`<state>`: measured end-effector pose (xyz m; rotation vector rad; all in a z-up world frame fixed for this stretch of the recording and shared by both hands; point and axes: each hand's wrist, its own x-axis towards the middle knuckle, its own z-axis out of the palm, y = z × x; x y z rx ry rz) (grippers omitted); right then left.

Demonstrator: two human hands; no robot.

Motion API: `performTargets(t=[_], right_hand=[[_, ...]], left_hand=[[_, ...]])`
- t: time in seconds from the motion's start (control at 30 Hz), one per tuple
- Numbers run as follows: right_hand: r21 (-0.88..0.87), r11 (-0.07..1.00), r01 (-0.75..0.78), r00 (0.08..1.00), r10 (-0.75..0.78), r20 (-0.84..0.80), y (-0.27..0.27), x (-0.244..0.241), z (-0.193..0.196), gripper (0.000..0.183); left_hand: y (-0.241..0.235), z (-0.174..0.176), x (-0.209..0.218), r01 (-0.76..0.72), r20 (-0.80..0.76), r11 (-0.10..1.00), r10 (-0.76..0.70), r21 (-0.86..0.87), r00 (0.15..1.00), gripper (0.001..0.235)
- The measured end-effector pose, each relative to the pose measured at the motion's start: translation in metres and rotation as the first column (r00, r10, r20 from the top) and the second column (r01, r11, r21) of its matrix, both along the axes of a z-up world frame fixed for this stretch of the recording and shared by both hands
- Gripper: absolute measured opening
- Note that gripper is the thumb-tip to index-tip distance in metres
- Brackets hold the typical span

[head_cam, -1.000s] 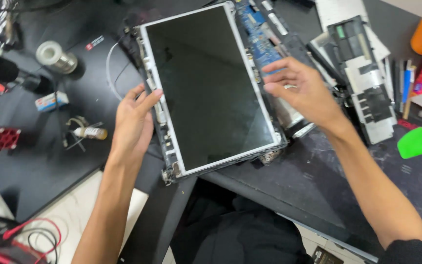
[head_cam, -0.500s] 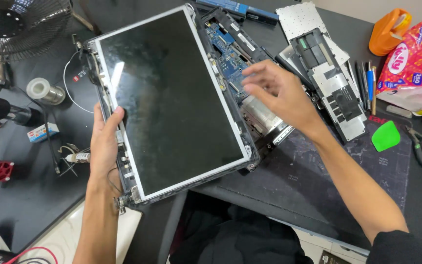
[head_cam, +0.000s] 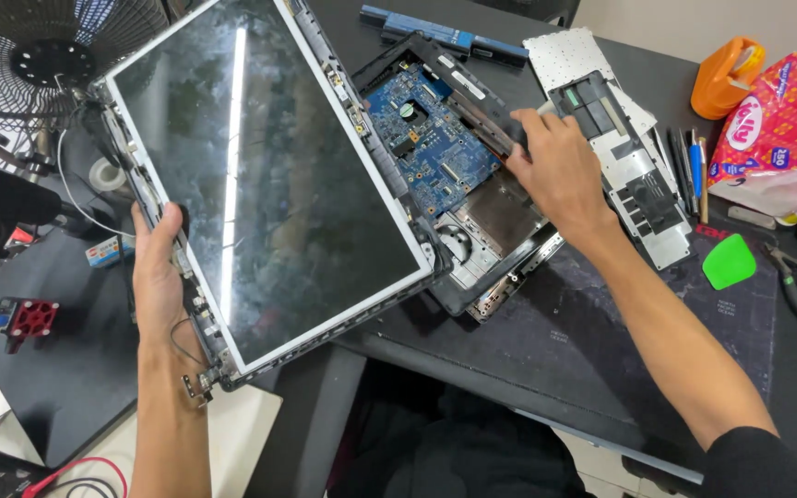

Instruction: The person assembles a laptop screen by first placing the LCD panel into the bezel, then using a screwdriver to secure screws along the edges. They attach the top plastic cover, aligning it with the frame and pressing it into place. The person then installs the stand and adjusts the screen position.

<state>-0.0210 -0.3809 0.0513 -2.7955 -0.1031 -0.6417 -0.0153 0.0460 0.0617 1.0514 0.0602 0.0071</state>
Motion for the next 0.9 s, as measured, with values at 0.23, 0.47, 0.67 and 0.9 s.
performTargets(t=[0.23, 0.47, 0.67, 0.9], right_hand=[[-0.079, 0.997, -0.019, 0.997, 0.025, 0.075, -0.048, 0.009, 0.010, 0.025], [0.421, 0.901, -0.108, 0.993, 0.114, 0.010, -0.094, -0.016, 0.030, 0.033], [0.645, 0.741, -0.185, 0.952, 0.299, -0.070, -0.076, -0.053, 0.059, 0.034], [0.954, 0.299, -0.038, 0.863, 0.490, -0.119, -0.026, -0.075, 0.067, 0.039]], left_hand=[[0.007, -0.009, -0.002, -0.030, -0.018, 0.999, 0.030, 0.014, 0.999, 0.043], [0.017, -0.035, 0.006, 0.019, 0.034, 0.996, -0.022, 0.092, 0.999, 0.046], [-0.050, -0.001, -0.017, 0.028, -0.164, 0.977, 0.007, 0.210, 0.986, 0.055], [-0.090, -0.076, -0.006, 0.148, -0.200, 0.989, -0.143, 0.011, 0.969, 0.041]])
